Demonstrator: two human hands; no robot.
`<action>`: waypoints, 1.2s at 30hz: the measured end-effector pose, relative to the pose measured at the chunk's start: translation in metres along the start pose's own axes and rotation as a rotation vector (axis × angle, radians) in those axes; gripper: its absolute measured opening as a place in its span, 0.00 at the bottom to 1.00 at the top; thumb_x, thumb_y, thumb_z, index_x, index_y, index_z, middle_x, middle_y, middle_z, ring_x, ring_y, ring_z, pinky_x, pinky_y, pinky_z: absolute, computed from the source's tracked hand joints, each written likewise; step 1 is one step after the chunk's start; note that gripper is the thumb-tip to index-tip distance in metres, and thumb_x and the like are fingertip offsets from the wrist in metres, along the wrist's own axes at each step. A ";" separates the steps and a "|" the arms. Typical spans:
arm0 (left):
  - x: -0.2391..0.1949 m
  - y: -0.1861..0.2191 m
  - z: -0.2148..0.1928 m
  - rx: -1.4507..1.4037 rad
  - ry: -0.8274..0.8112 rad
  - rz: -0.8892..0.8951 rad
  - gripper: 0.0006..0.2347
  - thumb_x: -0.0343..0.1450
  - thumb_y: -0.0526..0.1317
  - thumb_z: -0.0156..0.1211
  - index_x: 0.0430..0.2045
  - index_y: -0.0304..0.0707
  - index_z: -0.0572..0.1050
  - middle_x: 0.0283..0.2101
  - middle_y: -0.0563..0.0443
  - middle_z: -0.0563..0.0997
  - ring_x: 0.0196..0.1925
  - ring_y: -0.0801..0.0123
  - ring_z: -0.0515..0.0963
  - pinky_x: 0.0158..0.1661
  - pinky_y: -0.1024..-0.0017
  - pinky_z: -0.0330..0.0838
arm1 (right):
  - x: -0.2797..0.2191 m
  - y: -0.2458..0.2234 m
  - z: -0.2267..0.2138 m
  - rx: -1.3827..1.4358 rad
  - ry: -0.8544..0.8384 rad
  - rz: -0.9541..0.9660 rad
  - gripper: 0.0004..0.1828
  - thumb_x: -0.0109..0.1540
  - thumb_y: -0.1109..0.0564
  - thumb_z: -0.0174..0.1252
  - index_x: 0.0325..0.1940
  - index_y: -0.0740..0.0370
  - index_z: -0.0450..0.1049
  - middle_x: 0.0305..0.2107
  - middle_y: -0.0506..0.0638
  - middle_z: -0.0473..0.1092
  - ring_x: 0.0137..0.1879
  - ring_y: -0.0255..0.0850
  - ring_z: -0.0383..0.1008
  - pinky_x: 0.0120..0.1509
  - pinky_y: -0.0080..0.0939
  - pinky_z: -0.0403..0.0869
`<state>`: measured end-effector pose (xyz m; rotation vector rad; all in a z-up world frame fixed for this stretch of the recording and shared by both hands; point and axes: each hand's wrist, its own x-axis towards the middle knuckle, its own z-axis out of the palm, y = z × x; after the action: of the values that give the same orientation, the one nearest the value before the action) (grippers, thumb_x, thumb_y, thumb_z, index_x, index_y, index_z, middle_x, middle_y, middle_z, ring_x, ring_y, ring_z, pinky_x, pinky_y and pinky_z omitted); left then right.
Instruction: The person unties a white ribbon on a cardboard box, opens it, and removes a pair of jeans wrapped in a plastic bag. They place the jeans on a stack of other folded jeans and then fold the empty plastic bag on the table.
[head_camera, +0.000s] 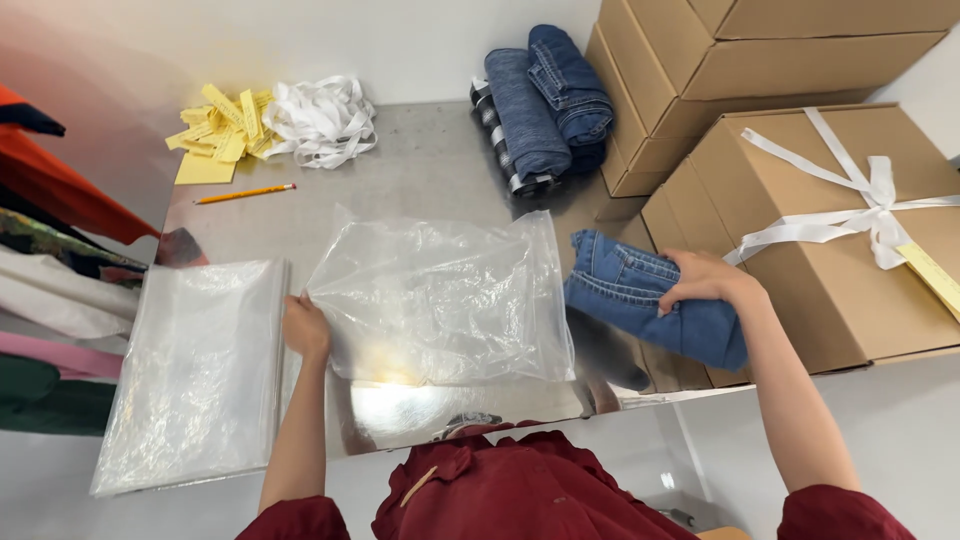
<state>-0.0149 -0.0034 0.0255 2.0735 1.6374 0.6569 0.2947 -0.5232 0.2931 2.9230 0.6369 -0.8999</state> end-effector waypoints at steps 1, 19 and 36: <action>-0.002 0.006 -0.002 -0.003 -0.001 0.005 0.11 0.81 0.45 0.49 0.38 0.37 0.74 0.33 0.33 0.82 0.40 0.40 0.84 0.37 0.47 0.77 | -0.001 0.002 0.001 0.003 0.004 0.003 0.61 0.32 0.37 0.79 0.68 0.48 0.69 0.58 0.60 0.74 0.64 0.60 0.74 0.67 0.58 0.71; -0.036 0.253 -0.011 -0.724 -0.382 0.464 0.10 0.75 0.36 0.58 0.46 0.32 0.67 0.47 0.36 0.68 0.50 0.39 0.78 0.46 0.56 0.77 | 0.049 -0.074 -0.051 0.483 0.652 -0.177 0.54 0.43 0.38 0.76 0.66 0.50 0.55 0.59 0.66 0.67 0.63 0.71 0.67 0.68 0.68 0.64; -0.002 0.378 0.023 -0.980 -0.719 0.203 0.08 0.77 0.44 0.55 0.38 0.40 0.75 0.40 0.47 0.81 0.42 0.67 0.82 0.45 0.72 0.76 | 0.243 -0.139 -0.183 0.168 1.048 -0.121 0.45 0.53 0.53 0.75 0.66 0.66 0.57 0.39 0.76 0.73 0.40 0.71 0.79 0.40 0.63 0.78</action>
<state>0.2927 -0.0896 0.2288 1.4507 0.5163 0.5184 0.5211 -0.2795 0.3277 3.3560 0.7537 0.7254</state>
